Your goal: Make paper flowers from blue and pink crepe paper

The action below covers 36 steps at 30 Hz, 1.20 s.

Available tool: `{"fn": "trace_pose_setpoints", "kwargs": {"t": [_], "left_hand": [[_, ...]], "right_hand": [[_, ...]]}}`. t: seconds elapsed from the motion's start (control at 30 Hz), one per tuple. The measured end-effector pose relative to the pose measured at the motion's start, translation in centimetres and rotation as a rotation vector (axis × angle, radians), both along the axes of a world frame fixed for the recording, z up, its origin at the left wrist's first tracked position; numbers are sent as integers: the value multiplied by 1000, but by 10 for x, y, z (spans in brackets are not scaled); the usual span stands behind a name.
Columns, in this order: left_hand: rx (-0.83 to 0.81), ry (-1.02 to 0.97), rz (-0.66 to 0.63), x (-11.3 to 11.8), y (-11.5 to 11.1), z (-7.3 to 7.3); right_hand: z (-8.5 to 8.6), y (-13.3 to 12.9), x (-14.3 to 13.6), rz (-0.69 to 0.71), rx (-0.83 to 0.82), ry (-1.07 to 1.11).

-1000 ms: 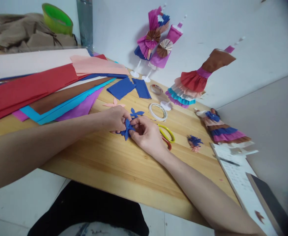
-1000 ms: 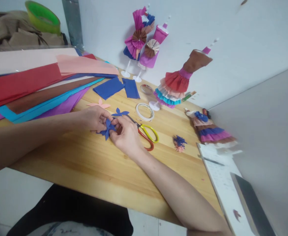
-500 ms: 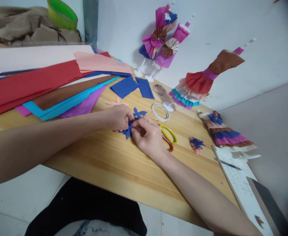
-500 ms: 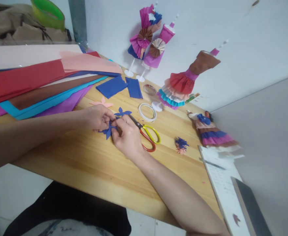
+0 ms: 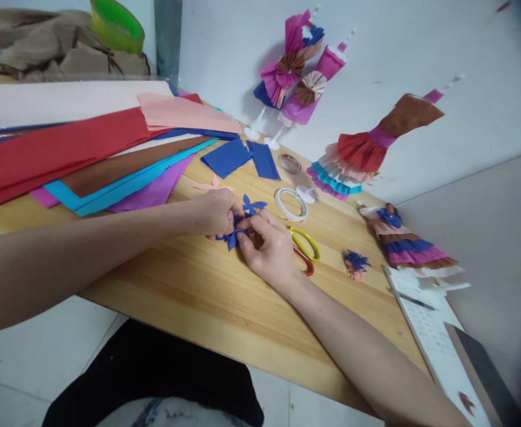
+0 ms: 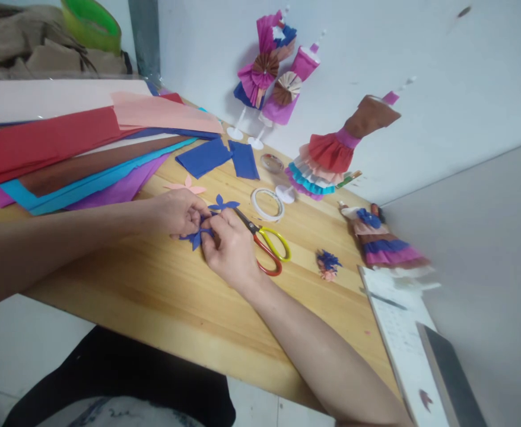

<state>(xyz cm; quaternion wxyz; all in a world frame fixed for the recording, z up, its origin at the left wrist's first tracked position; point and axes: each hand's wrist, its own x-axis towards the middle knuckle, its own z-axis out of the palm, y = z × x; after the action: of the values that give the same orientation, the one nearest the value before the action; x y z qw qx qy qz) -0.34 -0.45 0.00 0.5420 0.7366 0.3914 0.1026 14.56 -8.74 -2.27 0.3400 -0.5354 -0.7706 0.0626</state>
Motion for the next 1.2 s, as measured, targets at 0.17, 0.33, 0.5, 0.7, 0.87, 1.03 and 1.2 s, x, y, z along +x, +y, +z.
{"fn": "trace_pose_setpoints", "kwargs": {"t": [0.17, 0.33, 0.5, 0.7, 0.87, 1.03, 1.2], "left_hand": [[132, 106, -1, 0, 0, 1], [272, 138, 6, 0, -2, -2], [424, 136, -43, -4, 4, 2], [484, 100, 71, -10, 10, 24], [443, 101, -22, -10, 10, 27], [541, 145, -153, -5, 10, 5], [656, 181, -129, -5, 4, 3]], "right_hand": [[-1, -1, 1, 24, 6, -7], [-2, 0, 2, 3, 17, -11], [-2, 0, 2, 0, 3, -10], [-3, 1, 2, -6, -19, 27], [-3, 1, 2, 2, -5, 36], [-4, 1, 3, 14, 20, 26], [-6, 1, 4, 31, 8, 46]]}}
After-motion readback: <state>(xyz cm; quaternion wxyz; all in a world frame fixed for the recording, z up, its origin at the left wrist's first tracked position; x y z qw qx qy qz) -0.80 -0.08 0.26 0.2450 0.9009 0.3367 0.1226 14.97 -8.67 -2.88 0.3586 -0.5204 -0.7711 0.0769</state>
